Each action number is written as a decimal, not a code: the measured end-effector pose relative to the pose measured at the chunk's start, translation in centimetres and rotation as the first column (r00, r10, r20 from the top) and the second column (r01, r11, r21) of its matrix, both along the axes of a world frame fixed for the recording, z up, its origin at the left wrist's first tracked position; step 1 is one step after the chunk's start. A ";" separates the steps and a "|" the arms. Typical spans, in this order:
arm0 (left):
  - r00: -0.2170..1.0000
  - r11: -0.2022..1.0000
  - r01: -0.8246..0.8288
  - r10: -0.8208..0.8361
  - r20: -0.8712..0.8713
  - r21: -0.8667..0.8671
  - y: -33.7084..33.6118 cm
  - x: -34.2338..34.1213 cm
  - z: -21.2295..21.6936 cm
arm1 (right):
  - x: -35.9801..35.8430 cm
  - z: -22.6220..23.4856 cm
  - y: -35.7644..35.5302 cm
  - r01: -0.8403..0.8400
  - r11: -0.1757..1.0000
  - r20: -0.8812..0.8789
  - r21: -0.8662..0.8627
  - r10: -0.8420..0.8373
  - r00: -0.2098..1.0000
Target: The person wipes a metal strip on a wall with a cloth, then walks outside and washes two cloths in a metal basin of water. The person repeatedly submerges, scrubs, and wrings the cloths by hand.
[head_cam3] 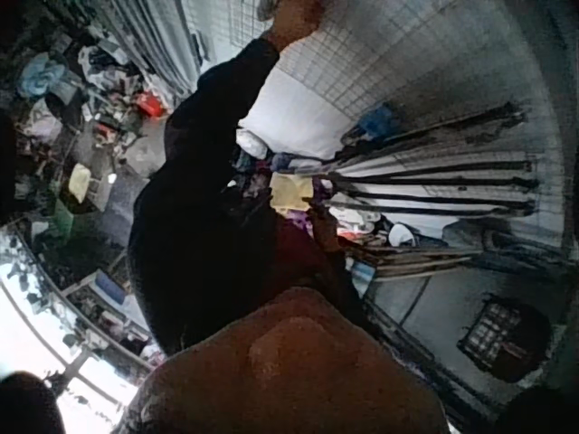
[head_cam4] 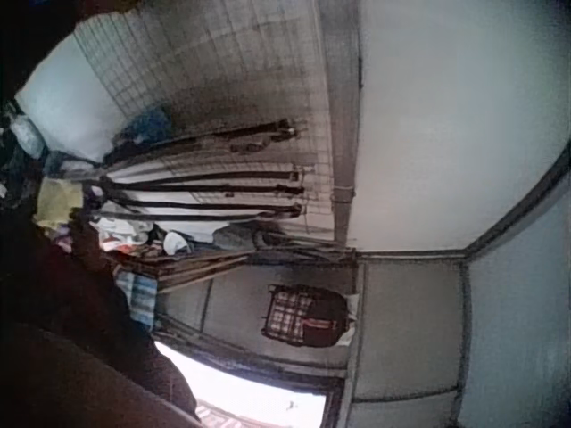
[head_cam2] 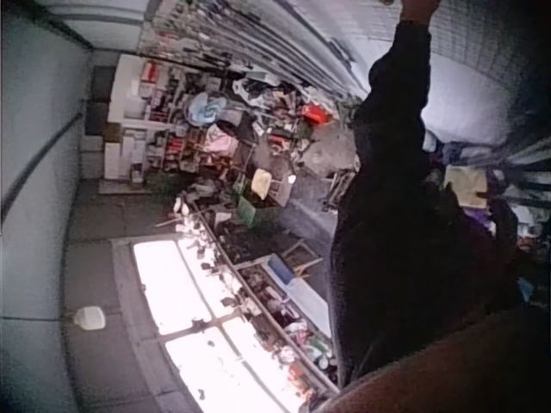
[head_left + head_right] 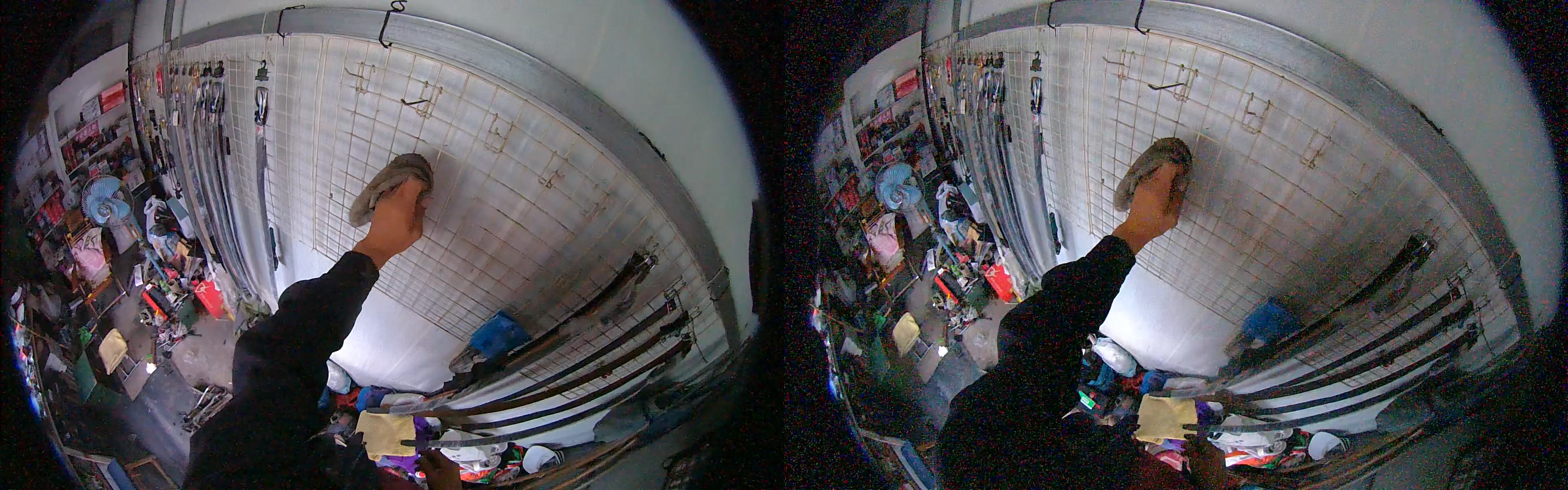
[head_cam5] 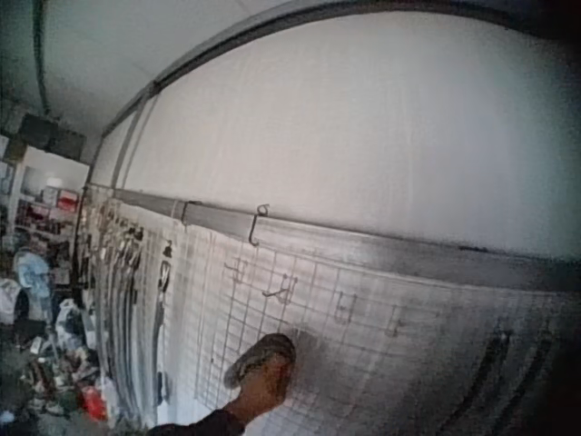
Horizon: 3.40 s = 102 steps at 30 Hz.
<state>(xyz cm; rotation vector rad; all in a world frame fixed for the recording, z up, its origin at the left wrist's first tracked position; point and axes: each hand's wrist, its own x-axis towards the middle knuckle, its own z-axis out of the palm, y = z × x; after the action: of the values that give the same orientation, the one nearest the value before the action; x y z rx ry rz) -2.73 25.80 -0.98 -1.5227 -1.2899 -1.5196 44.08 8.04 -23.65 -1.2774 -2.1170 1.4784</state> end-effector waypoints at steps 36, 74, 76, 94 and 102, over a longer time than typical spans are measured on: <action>-0.827 0.240 0.413 -0.306 0.472 0.879 -18.4 10.4 -14.5 | -7.7 1.0 -0.6 0.156 0.983 -0.146 0.095 -0.141 0.979; -0.598 0.325 0.801 0.462 0.654 0.503 -31.1 27.0 -46.2 | 0.1 -14.4 -8.0 0.540 0.796 0.167 -0.274 -0.514 0.842; -0.523 0.277 0.853 0.462 0.717 0.443 -32.0 28.1 -48.1 | 0.9 -16.1 -8.0 0.315 0.947 0.200 -0.062 -0.298 0.934; 0.303 -0.336 0.893 -0.039 0.952 -0.299 -49.9 44.9 -72.1 | 16.8 -43.1 -33.5 0.763 0.457 -0.263 -0.458 -0.889 0.375; 0.224 -0.302 0.935 0.099 0.969 -0.185 -55.7 49.0 -63.8 | 26.1 -43.6 -42.9 0.699 0.418 -0.370 -0.580 -0.900 0.231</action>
<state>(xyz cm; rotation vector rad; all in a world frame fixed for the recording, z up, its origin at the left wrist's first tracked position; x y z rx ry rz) 46.31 -29.94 -64.83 -3.0699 -2.9088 -2.0914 70.20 -34.81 -67.25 -1.3349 -0.5067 1.3784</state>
